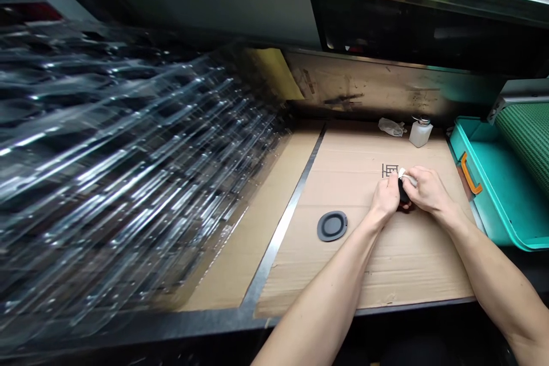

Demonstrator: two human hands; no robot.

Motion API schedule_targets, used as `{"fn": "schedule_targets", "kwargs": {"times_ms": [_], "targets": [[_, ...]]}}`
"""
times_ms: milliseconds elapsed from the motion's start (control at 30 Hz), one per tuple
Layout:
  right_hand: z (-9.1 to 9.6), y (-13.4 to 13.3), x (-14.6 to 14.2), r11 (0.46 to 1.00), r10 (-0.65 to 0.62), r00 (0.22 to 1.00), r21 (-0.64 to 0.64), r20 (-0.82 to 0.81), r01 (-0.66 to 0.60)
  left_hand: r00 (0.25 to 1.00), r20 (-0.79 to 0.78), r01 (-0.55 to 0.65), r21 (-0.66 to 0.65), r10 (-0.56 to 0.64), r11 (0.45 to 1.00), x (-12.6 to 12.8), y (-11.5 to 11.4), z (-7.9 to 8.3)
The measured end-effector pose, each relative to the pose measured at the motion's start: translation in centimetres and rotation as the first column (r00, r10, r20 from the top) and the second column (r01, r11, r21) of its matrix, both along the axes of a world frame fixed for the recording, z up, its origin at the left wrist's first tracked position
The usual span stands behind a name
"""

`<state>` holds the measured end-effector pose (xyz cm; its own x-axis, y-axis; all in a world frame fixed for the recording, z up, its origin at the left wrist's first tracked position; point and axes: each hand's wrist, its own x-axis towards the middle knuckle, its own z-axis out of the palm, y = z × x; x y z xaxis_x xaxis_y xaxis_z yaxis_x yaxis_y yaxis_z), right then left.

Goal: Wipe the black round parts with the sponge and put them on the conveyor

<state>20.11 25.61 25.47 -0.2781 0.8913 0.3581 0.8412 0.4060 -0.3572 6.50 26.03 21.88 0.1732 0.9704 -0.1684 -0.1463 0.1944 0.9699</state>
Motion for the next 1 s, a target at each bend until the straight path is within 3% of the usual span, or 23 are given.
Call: {"fn": "schedule_targets", "kwargs": {"times_ms": [333, 433, 533, 667, 767, 867, 1000], "targets": [[0.9, -0.3, 0.1, 0.998, 0.001, 1.000, -0.066, 0.006, -0.001, 0.999, 0.000, 0.038, 0.007, -0.038, 0.999, 0.1, -0.4, 0.2], [0.9, -0.2, 0.6, 0.996, -0.028, 1.000, -0.084, 0.007, 0.029, 0.991, 0.131, -0.023, -0.081, 0.034, 0.996, -0.1, -0.1, 0.7], [0.8, 0.2, 1.6, 0.989, -0.148, 0.988, 0.017, -0.046, 0.149, 0.910, 0.377, -0.055, -0.300, 0.172, 0.952, -1.1, 0.5, 1.9], [0.1, 1.2, 3.3, 0.920, -0.379, 0.922, 0.078, -0.075, 0.384, 0.786, 0.571, 0.087, -0.479, 0.235, 0.874, -2.7, 1.1, 3.2], [-0.9, 1.8, 4.4, 0.862, -0.507, 0.861, 0.016, 0.044, 0.507, 0.738, 0.621, 0.140, -0.522, 0.263, 0.841, -3.1, 1.3, 3.5], [-1.8, 2.2, 5.1, 0.836, -0.537, 0.828, -0.031, 0.161, 0.548, 0.720, 0.638, 0.159, -0.535, 0.273, 0.829, -3.1, 1.2, 3.5], [-1.8, 1.9, 4.6, 0.847, -0.529, 0.815, 0.086, 0.236, 0.525, 0.710, 0.659, 0.176, -0.509, 0.250, 0.842, -3.1, 1.3, 3.4]]}}
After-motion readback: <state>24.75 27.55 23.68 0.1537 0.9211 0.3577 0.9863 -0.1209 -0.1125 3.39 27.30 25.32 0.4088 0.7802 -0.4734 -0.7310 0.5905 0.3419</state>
